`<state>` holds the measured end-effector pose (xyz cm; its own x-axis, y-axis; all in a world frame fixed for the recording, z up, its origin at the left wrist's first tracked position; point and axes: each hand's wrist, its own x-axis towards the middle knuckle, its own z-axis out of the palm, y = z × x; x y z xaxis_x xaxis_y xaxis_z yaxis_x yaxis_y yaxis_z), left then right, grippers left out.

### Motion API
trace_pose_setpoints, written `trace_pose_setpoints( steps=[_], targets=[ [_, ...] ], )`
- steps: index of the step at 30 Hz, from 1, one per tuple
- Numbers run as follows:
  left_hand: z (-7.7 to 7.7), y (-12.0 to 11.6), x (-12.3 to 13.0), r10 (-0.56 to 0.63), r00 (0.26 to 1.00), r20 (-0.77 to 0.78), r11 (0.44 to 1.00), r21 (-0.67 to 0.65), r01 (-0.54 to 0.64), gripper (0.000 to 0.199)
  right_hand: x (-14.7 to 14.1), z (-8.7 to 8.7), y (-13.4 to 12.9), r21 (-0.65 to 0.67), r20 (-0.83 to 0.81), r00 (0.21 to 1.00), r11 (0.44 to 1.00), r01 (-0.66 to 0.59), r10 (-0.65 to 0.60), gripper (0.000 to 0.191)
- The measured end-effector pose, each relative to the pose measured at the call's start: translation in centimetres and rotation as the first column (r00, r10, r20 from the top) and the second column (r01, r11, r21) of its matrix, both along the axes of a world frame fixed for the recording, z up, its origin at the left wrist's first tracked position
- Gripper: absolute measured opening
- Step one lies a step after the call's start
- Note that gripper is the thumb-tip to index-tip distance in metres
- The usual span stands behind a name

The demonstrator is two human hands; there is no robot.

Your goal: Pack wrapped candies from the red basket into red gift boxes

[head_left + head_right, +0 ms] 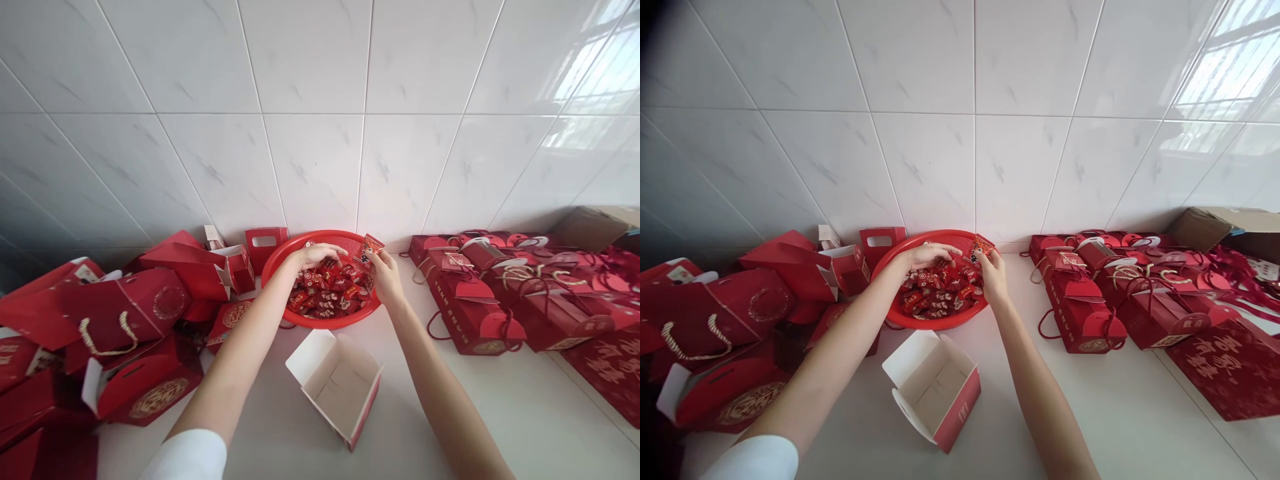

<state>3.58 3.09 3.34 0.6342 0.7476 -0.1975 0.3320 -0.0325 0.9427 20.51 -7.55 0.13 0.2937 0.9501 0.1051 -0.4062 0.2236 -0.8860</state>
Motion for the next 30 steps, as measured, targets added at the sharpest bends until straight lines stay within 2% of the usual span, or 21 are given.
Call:
trace_pose_setpoints(
  steps=[3, 5, 7, 9, 12, 15, 18, 23, 30],
  targets=[
    [0.3, -0.1, -0.7, -0.089, 0.984, -0.152, 0.983, 0.146, 0.112, 0.023, 0.0, -0.1, 0.1, 0.009, -0.007, 1.0, 1.0, 0.003, -0.003, 0.034],
    [0.2, 0.1, -1.5, -0.172, 0.943, -0.286, 0.969, 0.123, 0.214, 0.018, 0.0, -0.1, 0.1, 0.015, 0.0, 1.0, 1.0, 0.001, -0.001, 0.033],
    [-0.3, 0.3, -2.5, -0.217, 0.883, -0.415, 0.967, 0.035, 0.254, 0.011, 0.1, -0.1, 0.1, 0.015, 0.004, 1.0, 1.0, -0.006, 0.006, 0.032],
    [-1.3, 0.7, -3.5, -0.161, 0.823, -0.545, 0.982, -0.007, 0.187, 0.013, 0.1, -0.1, 0.1, 0.006, 0.004, 1.0, 1.0, -0.01, 0.01, 0.031],
    [-2.9, 1.0, -4.3, -0.016, 0.768, -0.64, 0.997, 0.05, 0.062, 0.024, 0.1, 0.0, -0.1, 0.001, 0.004, 1.0, 1.0, -0.009, 0.009, 0.031],
    [-4.0, 0.6, -4.3, 0.104, 0.759, -0.643, 0.975, 0.218, 0.052, 0.04, 0.0, 0.1, -0.2, 0.009, -0.002, 1.0, 1.0, 0.001, -0.001, 0.032],
    [-4.3, -0.3, -3.4, 0.212, 0.7, -0.682, 0.92, 0.381, 0.093, 0.046, -0.2, 0.2, -0.3, 0.014, -0.012, 1.0, 1.0, 0.008, -0.008, 0.031],
    [-4.2, -1.7, -1.6, 0.268, 0.58, -0.769, 0.871, 0.45, 0.194, 0.031, -0.3, 0.3, -0.4, 0.019, 0.006, 1.0, 1.0, 0.005, -0.005, 0.03],
    [-3.6, -2.5, -1.0, 0.24, 0.529, -0.814, 0.866, 0.426, 0.263, 0.019, -0.3, 0.2, -0.4, 0.025, 0.033, 0.999, 1.0, -0.007, 0.006, 0.032]
  ],
)
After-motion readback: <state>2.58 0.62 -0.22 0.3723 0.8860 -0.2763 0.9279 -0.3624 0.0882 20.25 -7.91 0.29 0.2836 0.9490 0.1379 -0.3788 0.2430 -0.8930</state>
